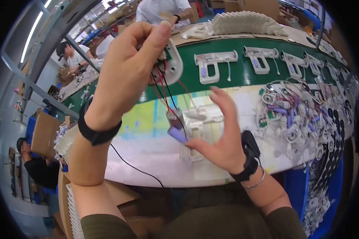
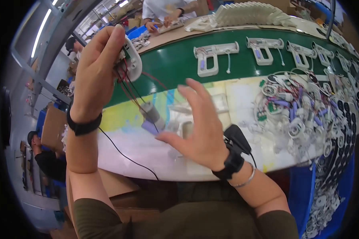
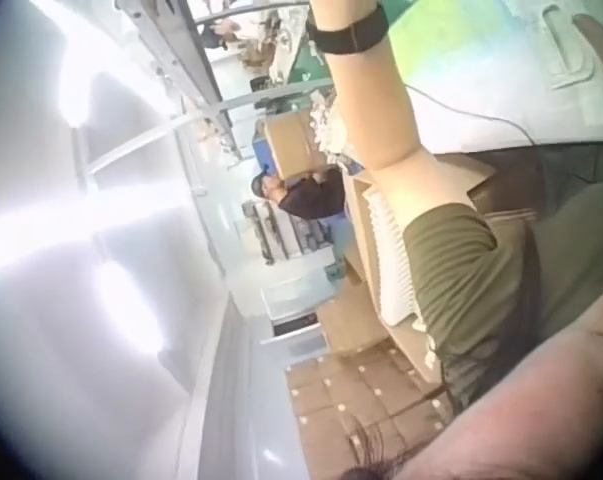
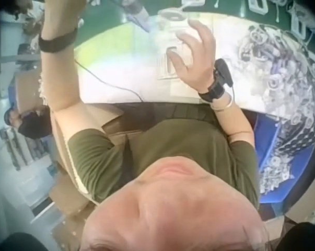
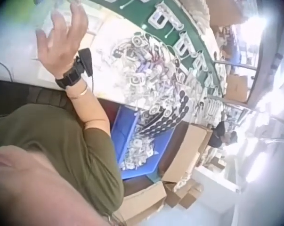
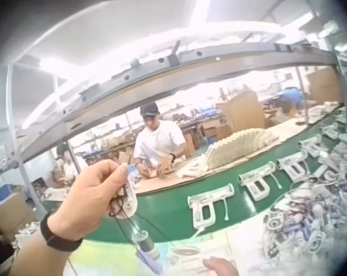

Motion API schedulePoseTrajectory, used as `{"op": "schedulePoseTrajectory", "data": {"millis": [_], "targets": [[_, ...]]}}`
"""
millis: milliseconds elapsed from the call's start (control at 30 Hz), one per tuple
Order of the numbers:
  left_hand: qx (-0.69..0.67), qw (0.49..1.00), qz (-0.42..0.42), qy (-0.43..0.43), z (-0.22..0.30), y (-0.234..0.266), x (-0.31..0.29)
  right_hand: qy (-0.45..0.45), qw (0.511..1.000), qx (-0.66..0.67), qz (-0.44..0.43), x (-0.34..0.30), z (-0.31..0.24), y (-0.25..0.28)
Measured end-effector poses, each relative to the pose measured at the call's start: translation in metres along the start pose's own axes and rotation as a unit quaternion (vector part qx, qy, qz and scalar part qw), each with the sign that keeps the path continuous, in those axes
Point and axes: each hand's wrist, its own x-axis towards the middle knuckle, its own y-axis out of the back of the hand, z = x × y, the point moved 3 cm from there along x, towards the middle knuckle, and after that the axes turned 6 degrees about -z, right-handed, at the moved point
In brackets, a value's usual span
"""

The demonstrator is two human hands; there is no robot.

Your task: Assembling portable electronic spray guns by installing internal components like motors, batteries, and circuit boards into plastic shells.

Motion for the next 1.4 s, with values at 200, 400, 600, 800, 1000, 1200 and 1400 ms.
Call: {"op": "schedulePoseTrajectory", "data": {"millis": [200, 400, 600, 800, 1000, 1200, 1400], "targets": [[0.305, 0.94, -0.004, -0.155, 0.009, -0.028, -0.037, -0.28, 0.778, 0.497, -0.264, -0.027, 0.012, -0.019], [0.156, 0.982, 0.023, -0.104, 0.0, -0.028, -0.038, -0.278, 0.866, 0.281, -0.305, -0.025, 0.008, -0.013], [-0.144, 0.989, 0.029, 0.014, -0.026, -0.036, -0.033, -0.285, 0.789, 0.45, -0.306, -0.02, 0.015, 0.017], [-0.135, 0.989, 0.015, -0.058, -0.023, -0.047, -0.03, -0.218, 0.894, 0.286, -0.266, -0.019, 0.019, 0.027], [-0.184, 0.982, -0.032, -0.019, -0.015, -0.056, -0.031, -0.264, 0.922, 0.171, -0.226, -0.007, 0.012, 0.042], [-0.349, 0.92, -0.167, 0.066, 0.005, -0.059, -0.054, -0.271, 0.86, 0.373, -0.219, -0.007, -0.021, 0.056], [-0.199, 0.974, -0.106, -0.016, 0.021, -0.051, -0.079, -0.124, 0.885, 0.335, -0.299, -0.005, -0.028, 0.06]]}}
